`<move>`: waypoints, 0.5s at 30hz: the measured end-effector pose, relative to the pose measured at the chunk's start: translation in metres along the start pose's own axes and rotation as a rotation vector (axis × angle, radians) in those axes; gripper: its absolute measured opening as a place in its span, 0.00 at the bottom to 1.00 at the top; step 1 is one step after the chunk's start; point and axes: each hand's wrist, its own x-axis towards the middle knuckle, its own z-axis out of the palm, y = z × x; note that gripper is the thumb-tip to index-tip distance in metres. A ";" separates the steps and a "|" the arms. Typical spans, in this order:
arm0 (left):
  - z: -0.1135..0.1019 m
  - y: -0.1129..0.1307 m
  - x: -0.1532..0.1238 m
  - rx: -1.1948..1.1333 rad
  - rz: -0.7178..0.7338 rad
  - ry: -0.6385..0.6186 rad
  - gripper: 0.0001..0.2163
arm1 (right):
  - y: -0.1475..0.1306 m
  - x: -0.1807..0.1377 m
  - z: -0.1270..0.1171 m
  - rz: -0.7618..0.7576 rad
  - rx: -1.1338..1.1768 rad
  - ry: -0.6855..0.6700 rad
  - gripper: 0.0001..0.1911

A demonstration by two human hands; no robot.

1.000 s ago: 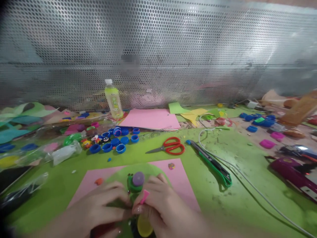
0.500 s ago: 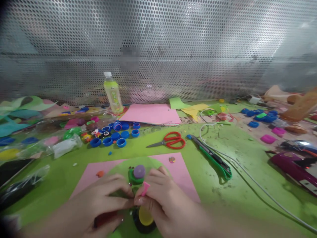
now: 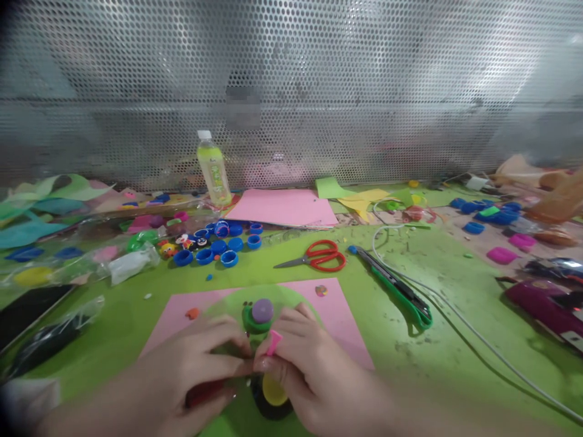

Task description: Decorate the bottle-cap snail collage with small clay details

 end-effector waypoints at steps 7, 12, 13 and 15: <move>-0.001 -0.002 0.000 0.010 0.017 -0.008 0.12 | 0.001 -0.002 0.002 0.015 -0.008 -0.011 0.10; -0.001 0.000 -0.001 -0.001 0.006 -0.017 0.13 | -0.001 0.000 0.001 0.022 0.014 0.015 0.09; -0.002 0.001 -0.001 -0.008 0.004 -0.023 0.14 | -0.001 0.000 0.001 0.028 0.014 0.022 0.09; -0.002 0.001 -0.001 -0.015 -0.006 -0.030 0.16 | 0.000 0.001 0.001 0.032 0.006 0.036 0.09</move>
